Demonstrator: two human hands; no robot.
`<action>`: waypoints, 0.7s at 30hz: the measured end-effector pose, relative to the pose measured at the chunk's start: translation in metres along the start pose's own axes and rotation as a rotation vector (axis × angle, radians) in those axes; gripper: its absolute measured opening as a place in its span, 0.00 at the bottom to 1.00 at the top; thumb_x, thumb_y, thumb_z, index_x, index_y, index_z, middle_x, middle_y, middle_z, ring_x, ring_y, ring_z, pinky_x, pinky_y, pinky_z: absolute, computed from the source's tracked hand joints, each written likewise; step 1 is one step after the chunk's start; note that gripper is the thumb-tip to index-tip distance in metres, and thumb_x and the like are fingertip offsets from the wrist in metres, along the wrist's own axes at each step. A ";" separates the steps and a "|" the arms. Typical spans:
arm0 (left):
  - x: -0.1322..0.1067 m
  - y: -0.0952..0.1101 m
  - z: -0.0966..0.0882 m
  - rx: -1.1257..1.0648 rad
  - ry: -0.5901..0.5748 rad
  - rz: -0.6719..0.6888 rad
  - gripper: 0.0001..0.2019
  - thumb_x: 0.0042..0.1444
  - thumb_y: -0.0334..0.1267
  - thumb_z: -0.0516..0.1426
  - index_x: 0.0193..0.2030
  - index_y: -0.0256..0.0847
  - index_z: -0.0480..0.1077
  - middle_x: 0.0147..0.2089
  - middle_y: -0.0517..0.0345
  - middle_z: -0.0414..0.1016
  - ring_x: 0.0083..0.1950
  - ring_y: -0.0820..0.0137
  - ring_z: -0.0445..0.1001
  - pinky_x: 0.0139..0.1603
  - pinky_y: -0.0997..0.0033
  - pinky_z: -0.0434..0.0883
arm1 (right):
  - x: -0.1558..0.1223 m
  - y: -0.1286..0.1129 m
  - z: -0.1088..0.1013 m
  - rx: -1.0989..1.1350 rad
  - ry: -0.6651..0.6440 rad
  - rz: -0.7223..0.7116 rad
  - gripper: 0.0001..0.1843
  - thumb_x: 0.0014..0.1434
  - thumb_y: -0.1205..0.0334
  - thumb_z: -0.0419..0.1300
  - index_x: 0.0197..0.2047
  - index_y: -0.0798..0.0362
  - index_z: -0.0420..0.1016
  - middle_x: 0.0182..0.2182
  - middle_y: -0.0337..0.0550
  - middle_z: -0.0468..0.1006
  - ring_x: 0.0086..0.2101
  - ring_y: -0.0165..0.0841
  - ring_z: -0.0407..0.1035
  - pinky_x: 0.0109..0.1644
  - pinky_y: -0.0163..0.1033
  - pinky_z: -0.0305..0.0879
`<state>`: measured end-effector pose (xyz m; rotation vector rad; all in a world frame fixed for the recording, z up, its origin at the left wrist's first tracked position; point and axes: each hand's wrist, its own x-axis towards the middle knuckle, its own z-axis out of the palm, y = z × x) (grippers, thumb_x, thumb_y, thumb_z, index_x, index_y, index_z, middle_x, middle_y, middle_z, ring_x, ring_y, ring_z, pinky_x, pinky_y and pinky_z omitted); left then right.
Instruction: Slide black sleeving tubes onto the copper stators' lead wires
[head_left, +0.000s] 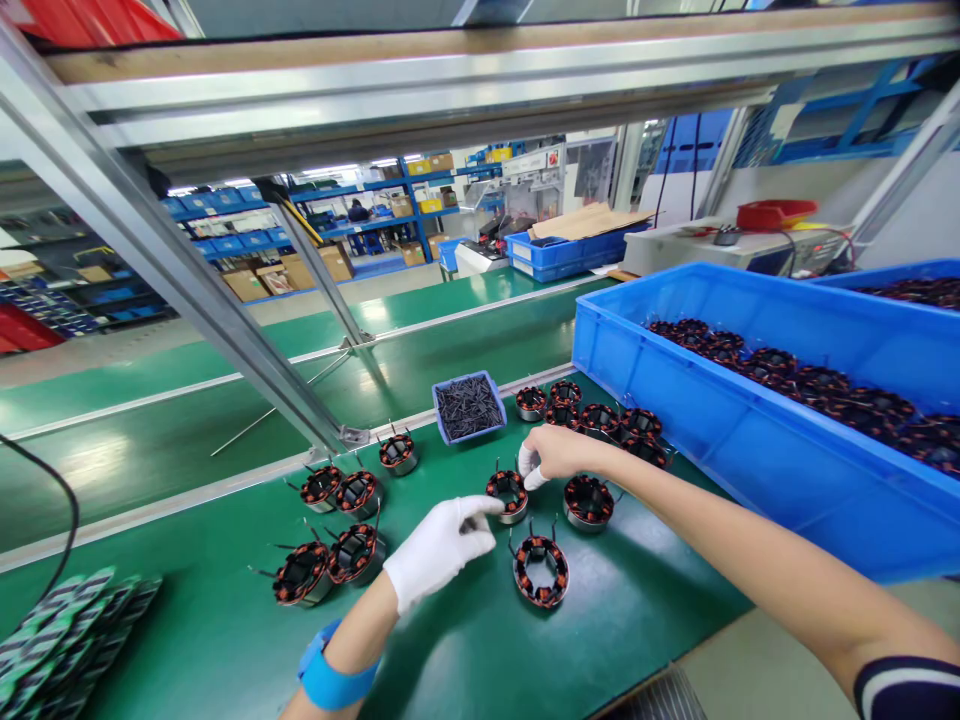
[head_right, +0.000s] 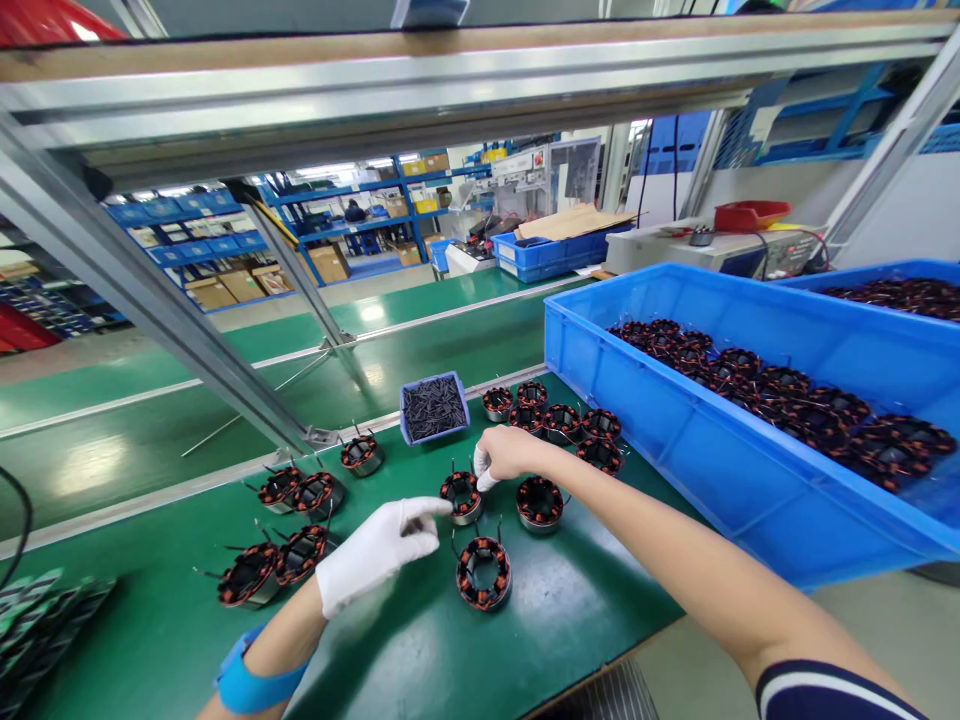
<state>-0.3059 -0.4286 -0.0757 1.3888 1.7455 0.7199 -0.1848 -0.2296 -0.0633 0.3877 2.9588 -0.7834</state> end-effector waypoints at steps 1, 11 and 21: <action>0.000 0.003 -0.003 0.106 0.049 0.013 0.21 0.48 0.30 0.50 0.52 0.40 0.62 0.30 0.62 0.67 0.29 0.73 0.63 0.35 0.73 0.64 | -0.002 0.001 -0.002 0.003 0.019 -0.007 0.14 0.41 0.58 0.66 0.34 0.51 0.77 0.29 0.38 0.78 0.28 0.32 0.71 0.30 0.31 0.62; 0.007 0.000 0.017 0.795 0.267 -0.098 0.20 0.52 0.26 0.46 0.49 0.47 0.66 0.39 0.52 0.68 0.41 0.63 0.68 0.41 0.66 0.64 | -0.058 -0.009 -0.021 -0.117 0.350 0.099 0.12 0.51 0.62 0.57 0.40 0.51 0.75 0.36 0.42 0.76 0.35 0.37 0.69 0.40 0.38 0.61; -0.061 0.005 0.043 0.942 0.302 -0.072 0.25 0.52 0.28 0.48 0.58 0.48 0.55 0.35 0.54 0.69 0.34 0.67 0.68 0.35 0.72 0.65 | -0.153 -0.012 0.047 -0.027 0.271 0.270 0.09 0.55 0.61 0.52 0.32 0.48 0.73 0.23 0.40 0.72 0.23 0.34 0.64 0.26 0.36 0.57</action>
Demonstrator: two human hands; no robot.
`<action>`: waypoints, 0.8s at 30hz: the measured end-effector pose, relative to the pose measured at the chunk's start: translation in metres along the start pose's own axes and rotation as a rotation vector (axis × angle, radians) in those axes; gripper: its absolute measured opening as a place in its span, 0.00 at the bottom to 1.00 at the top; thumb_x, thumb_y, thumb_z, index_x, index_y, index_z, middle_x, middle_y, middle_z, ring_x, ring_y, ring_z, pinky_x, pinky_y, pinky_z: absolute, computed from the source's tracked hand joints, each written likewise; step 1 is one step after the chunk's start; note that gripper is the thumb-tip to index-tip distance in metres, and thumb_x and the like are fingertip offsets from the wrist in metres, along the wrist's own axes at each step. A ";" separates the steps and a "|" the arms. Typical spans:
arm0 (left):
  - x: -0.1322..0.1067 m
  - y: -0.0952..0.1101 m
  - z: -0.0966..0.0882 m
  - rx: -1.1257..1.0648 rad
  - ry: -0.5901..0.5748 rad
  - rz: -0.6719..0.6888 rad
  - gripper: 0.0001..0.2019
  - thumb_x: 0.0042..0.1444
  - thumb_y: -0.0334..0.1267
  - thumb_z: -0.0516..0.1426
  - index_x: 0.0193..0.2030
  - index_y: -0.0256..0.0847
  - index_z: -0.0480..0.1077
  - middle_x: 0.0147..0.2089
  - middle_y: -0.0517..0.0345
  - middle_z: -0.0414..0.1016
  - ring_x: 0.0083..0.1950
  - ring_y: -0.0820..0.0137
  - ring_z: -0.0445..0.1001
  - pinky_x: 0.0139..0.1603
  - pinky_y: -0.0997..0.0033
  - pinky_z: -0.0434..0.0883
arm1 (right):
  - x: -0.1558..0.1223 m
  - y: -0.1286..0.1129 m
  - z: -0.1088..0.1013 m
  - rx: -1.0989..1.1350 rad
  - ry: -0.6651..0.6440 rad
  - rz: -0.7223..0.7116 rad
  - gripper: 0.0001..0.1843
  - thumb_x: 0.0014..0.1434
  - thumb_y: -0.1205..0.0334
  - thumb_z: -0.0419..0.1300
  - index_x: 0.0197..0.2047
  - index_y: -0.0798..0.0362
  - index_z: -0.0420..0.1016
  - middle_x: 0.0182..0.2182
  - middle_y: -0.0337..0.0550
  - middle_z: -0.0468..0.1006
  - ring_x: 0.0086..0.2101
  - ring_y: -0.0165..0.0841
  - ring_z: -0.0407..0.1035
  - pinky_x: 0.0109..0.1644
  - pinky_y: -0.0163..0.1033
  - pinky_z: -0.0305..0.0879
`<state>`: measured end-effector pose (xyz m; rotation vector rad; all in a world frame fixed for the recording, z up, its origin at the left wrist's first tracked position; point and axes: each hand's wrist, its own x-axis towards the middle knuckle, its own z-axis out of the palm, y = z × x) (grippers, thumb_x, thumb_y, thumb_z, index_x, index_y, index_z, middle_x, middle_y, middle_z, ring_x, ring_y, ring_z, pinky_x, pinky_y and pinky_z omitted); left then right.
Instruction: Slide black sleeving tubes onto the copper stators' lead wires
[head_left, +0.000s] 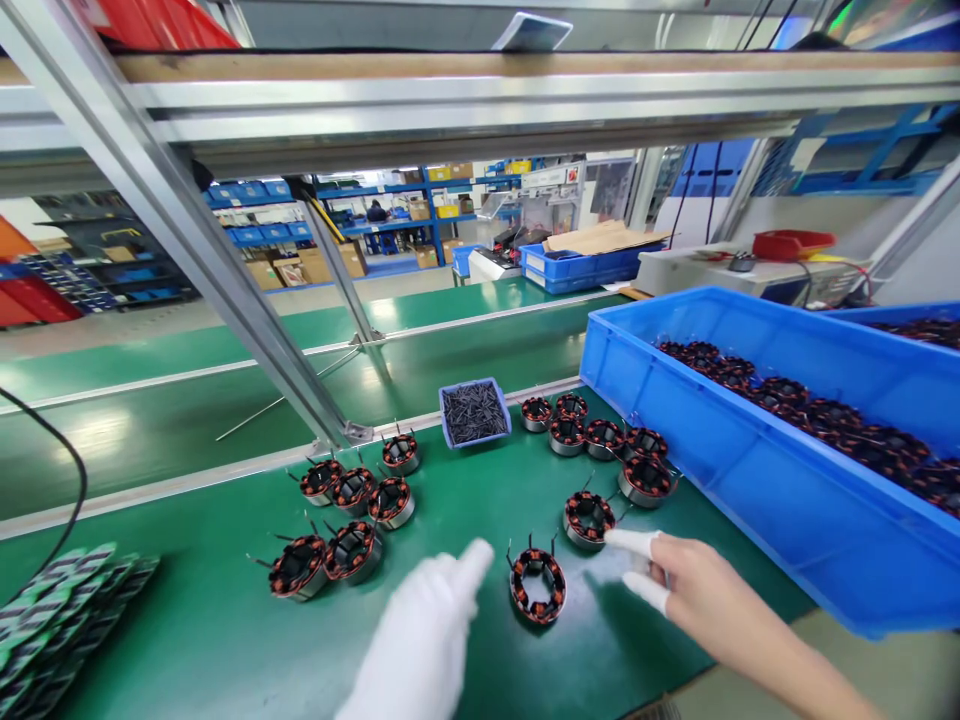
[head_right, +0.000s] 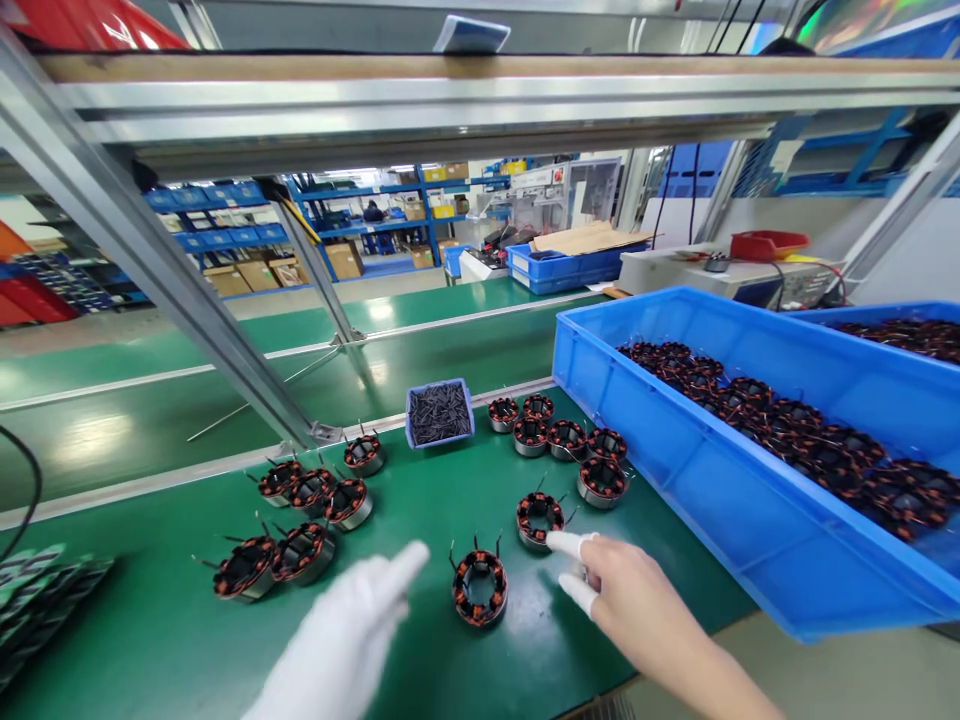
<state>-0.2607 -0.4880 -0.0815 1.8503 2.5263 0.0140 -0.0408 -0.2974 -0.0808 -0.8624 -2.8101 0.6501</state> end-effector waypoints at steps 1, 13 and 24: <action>-0.003 0.017 0.003 -0.006 -0.029 0.063 0.27 0.50 0.27 0.50 0.57 0.50 0.56 0.32 0.56 0.69 0.31 0.69 0.68 0.32 0.73 0.64 | -0.001 0.000 0.009 -0.015 0.003 0.043 0.08 0.55 0.61 0.52 0.32 0.49 0.72 0.22 0.39 0.71 0.22 0.33 0.64 0.26 0.35 0.56; -0.014 0.005 0.019 0.274 0.072 -0.326 0.25 0.49 0.20 0.47 0.51 0.47 0.65 0.34 0.53 0.69 0.32 0.66 0.69 0.31 0.70 0.67 | 0.037 -0.016 0.043 -0.172 0.057 -0.024 0.17 0.57 0.63 0.50 0.49 0.53 0.70 0.31 0.46 0.73 0.28 0.37 0.68 0.28 0.36 0.56; 0.034 -0.046 -0.056 -0.712 0.368 -0.174 0.16 0.53 0.35 0.50 0.49 0.43 0.66 0.32 0.62 0.70 0.34 0.71 0.68 0.40 0.70 0.67 | 0.138 -0.051 0.014 0.253 0.092 -0.237 0.16 0.57 0.64 0.52 0.48 0.55 0.70 0.25 0.38 0.74 0.23 0.28 0.67 0.30 0.32 0.64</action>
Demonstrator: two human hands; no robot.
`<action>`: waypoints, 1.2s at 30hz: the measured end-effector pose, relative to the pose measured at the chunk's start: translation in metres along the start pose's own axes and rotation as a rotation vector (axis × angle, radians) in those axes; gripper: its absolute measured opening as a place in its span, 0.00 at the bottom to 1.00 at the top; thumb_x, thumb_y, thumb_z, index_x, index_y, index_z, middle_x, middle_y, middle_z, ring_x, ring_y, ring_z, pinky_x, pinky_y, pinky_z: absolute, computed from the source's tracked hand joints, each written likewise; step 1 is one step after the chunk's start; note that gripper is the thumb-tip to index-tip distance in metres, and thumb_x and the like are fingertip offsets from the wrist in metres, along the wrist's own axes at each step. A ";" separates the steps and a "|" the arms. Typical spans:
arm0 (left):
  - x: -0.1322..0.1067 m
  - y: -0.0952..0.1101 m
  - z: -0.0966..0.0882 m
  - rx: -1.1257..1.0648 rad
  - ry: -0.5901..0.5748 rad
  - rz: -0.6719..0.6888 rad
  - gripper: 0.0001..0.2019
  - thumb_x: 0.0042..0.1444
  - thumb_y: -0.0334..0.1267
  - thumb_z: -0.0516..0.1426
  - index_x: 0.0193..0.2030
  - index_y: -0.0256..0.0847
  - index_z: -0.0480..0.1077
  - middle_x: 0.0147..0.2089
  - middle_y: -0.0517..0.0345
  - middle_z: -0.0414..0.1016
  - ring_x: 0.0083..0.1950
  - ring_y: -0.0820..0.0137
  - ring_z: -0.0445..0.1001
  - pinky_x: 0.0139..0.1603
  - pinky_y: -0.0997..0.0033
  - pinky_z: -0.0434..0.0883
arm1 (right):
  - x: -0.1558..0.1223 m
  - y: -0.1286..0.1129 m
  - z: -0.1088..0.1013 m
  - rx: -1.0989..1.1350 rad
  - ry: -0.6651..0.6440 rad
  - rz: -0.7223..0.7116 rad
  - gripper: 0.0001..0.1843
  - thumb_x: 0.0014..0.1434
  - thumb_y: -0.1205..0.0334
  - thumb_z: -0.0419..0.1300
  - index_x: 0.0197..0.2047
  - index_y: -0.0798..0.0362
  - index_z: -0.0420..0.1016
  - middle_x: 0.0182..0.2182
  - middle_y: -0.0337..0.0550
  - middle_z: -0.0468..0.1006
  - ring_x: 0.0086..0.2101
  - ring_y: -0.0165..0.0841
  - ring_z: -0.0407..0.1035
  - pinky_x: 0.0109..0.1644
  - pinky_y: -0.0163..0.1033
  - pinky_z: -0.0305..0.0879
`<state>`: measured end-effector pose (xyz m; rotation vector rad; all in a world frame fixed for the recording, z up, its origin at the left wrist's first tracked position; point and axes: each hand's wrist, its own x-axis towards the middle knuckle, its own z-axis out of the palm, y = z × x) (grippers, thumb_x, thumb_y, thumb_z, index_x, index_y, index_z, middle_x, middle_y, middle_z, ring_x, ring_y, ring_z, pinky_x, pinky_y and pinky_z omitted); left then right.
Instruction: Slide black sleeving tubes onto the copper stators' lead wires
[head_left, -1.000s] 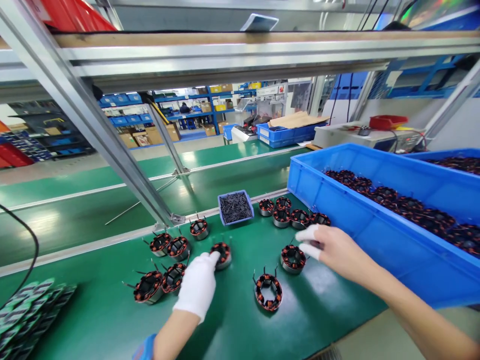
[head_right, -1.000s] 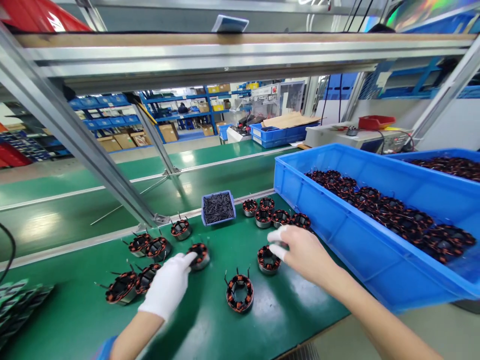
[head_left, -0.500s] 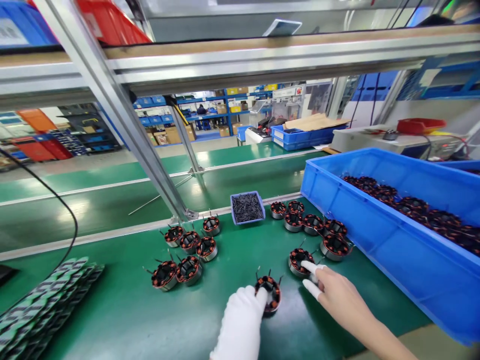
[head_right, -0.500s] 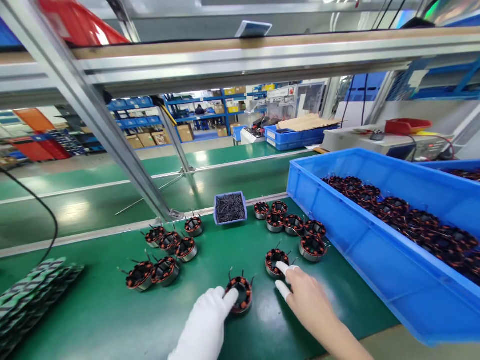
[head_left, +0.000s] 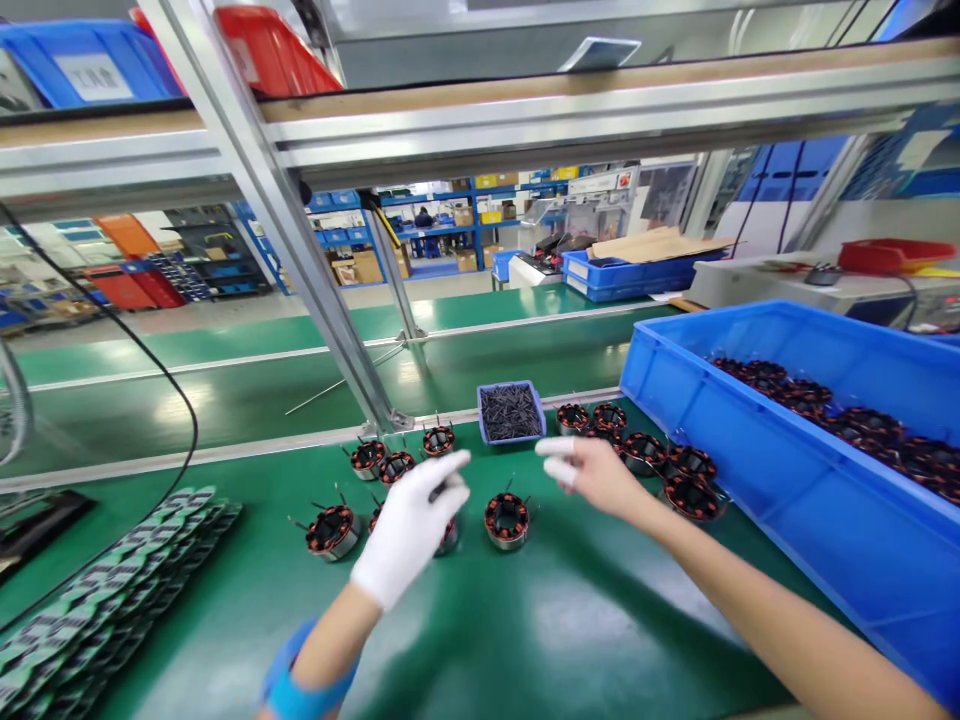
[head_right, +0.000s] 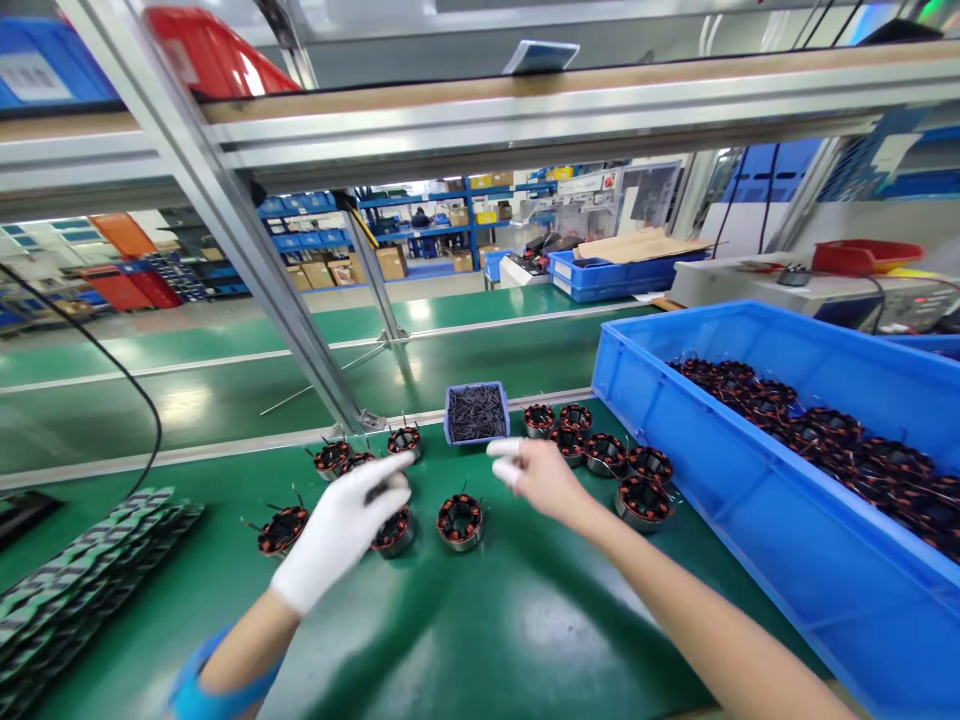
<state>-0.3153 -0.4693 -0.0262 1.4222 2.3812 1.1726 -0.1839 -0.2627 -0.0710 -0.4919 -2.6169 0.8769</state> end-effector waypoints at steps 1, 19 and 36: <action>0.020 0.001 0.001 -0.098 0.011 -0.006 0.16 0.51 0.34 0.50 0.48 0.41 0.67 0.30 0.62 0.69 0.33 0.71 0.67 0.38 0.71 0.67 | 0.022 0.001 -0.005 -0.071 0.044 0.009 0.15 0.57 0.65 0.51 0.47 0.55 0.71 0.28 0.41 0.75 0.27 0.29 0.69 0.33 0.33 0.64; 0.042 -0.009 0.040 -0.169 -0.072 0.037 0.14 0.48 0.32 0.54 0.42 0.43 0.71 0.34 0.60 0.71 0.37 0.70 0.69 0.42 0.72 0.66 | 0.133 0.016 0.038 -0.468 -0.015 0.008 0.12 0.53 0.71 0.53 0.38 0.54 0.75 0.39 0.49 0.73 0.39 0.38 0.67 0.39 0.36 0.59; 0.063 -0.026 0.059 -0.352 -0.227 0.010 0.17 0.47 0.31 0.52 0.46 0.37 0.68 0.31 0.60 0.72 0.32 0.72 0.67 0.39 0.72 0.67 | 0.113 0.026 0.018 -0.452 0.160 0.082 0.12 0.54 0.67 0.54 0.39 0.47 0.75 0.37 0.40 0.76 0.37 0.36 0.68 0.39 0.36 0.60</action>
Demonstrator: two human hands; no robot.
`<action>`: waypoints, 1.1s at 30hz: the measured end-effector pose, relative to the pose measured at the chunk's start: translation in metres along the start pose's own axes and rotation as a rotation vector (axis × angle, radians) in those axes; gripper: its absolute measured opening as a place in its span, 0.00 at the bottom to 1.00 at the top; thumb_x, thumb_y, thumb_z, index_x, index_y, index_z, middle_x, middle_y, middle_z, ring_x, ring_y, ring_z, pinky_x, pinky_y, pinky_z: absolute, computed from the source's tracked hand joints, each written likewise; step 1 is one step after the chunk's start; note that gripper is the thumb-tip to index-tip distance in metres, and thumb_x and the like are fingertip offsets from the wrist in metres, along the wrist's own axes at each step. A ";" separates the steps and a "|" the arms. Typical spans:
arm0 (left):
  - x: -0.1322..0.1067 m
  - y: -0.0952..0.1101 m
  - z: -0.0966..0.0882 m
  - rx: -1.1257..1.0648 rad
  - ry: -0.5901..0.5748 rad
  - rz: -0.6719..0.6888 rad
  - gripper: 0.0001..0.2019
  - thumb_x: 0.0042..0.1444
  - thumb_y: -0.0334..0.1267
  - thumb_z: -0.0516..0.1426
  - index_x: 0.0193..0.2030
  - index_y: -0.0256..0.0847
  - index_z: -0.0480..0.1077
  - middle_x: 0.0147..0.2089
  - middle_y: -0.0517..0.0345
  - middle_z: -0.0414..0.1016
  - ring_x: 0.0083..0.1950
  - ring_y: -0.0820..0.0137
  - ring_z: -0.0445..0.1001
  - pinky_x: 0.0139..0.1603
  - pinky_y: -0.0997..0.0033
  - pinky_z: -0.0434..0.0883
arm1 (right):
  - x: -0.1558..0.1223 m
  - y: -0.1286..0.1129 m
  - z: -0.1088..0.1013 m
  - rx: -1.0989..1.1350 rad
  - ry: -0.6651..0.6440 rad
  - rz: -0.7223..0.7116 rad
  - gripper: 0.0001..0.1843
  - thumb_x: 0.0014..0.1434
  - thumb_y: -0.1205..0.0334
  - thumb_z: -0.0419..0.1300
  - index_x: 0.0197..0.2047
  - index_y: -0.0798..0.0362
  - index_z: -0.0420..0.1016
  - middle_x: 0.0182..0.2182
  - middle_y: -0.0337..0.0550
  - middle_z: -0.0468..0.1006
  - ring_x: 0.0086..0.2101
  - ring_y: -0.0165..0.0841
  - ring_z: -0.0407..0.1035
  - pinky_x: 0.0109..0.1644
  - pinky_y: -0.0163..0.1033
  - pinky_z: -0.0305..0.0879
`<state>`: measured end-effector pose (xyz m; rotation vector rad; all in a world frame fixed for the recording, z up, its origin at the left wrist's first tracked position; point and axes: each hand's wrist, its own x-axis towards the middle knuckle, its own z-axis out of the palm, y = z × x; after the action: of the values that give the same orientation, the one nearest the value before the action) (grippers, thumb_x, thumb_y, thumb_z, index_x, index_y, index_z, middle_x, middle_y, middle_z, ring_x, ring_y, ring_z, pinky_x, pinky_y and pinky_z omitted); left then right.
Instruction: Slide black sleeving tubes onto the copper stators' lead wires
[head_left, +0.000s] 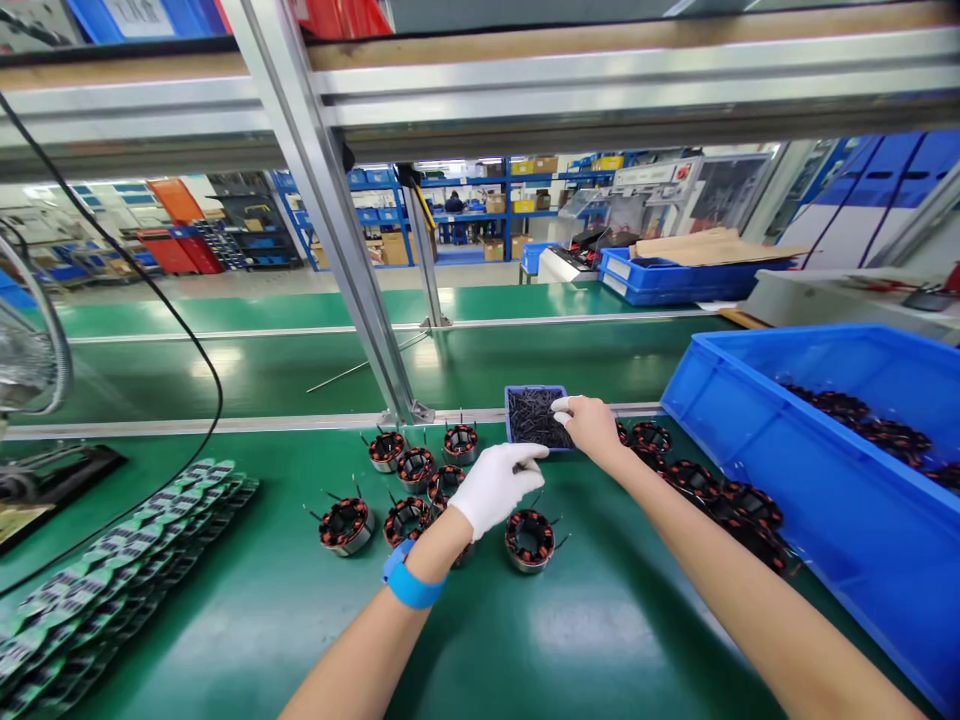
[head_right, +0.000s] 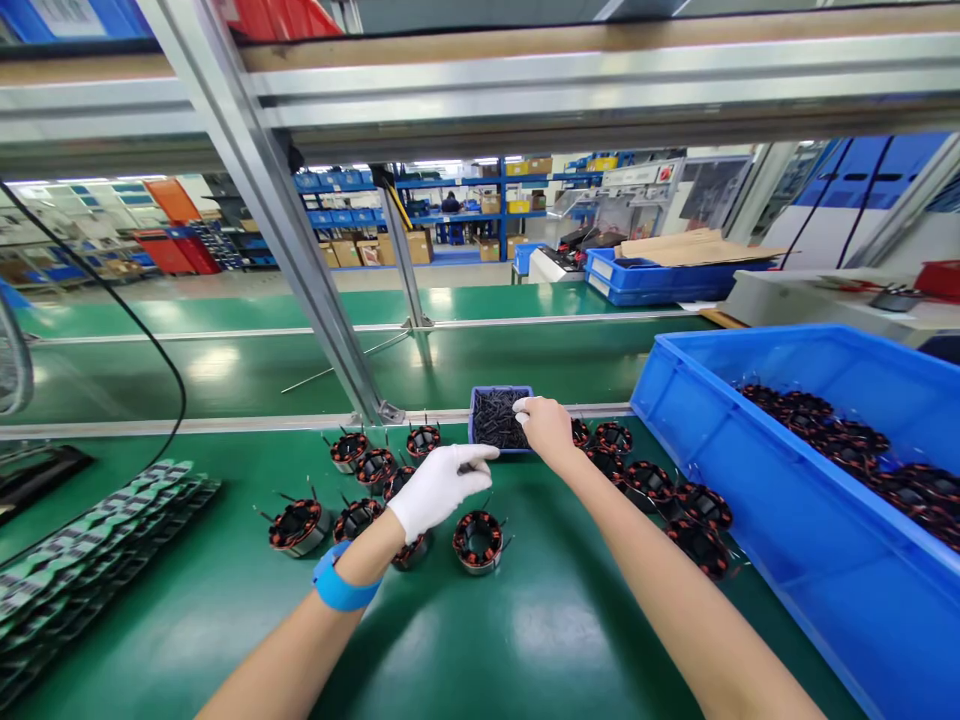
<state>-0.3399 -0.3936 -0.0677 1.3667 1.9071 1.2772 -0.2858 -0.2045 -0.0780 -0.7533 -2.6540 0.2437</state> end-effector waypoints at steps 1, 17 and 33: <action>0.000 0.000 0.001 0.010 -0.001 0.006 0.17 0.47 0.30 0.52 0.46 0.37 0.68 0.31 0.61 0.72 0.32 0.73 0.67 0.39 0.72 0.67 | -0.001 0.001 0.000 0.004 0.005 0.001 0.12 0.53 0.67 0.54 0.39 0.47 0.76 0.37 0.40 0.76 0.37 0.36 0.68 0.38 0.36 0.60; -0.001 0.007 0.003 0.203 -0.022 0.043 0.18 0.48 0.30 0.51 0.48 0.40 0.68 0.33 0.62 0.73 0.34 0.71 0.69 0.42 0.72 0.67 | -0.038 0.002 -0.030 0.255 0.098 -0.042 0.08 0.52 0.65 0.57 0.36 0.51 0.76 0.32 0.38 0.77 0.30 0.31 0.69 0.38 0.34 0.63; -0.001 0.013 0.012 0.392 -0.018 0.100 0.21 0.48 0.29 0.49 0.50 0.44 0.66 0.36 0.60 0.73 0.39 0.68 0.69 0.45 0.70 0.66 | -0.127 -0.020 -0.030 0.663 -0.052 -0.250 0.12 0.54 0.69 0.51 0.36 0.49 0.75 0.35 0.39 0.76 0.37 0.33 0.69 0.43 0.40 0.66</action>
<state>-0.3239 -0.3884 -0.0615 1.6745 2.1803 0.9594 -0.1828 -0.2872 -0.0835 -0.1995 -2.4336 1.0110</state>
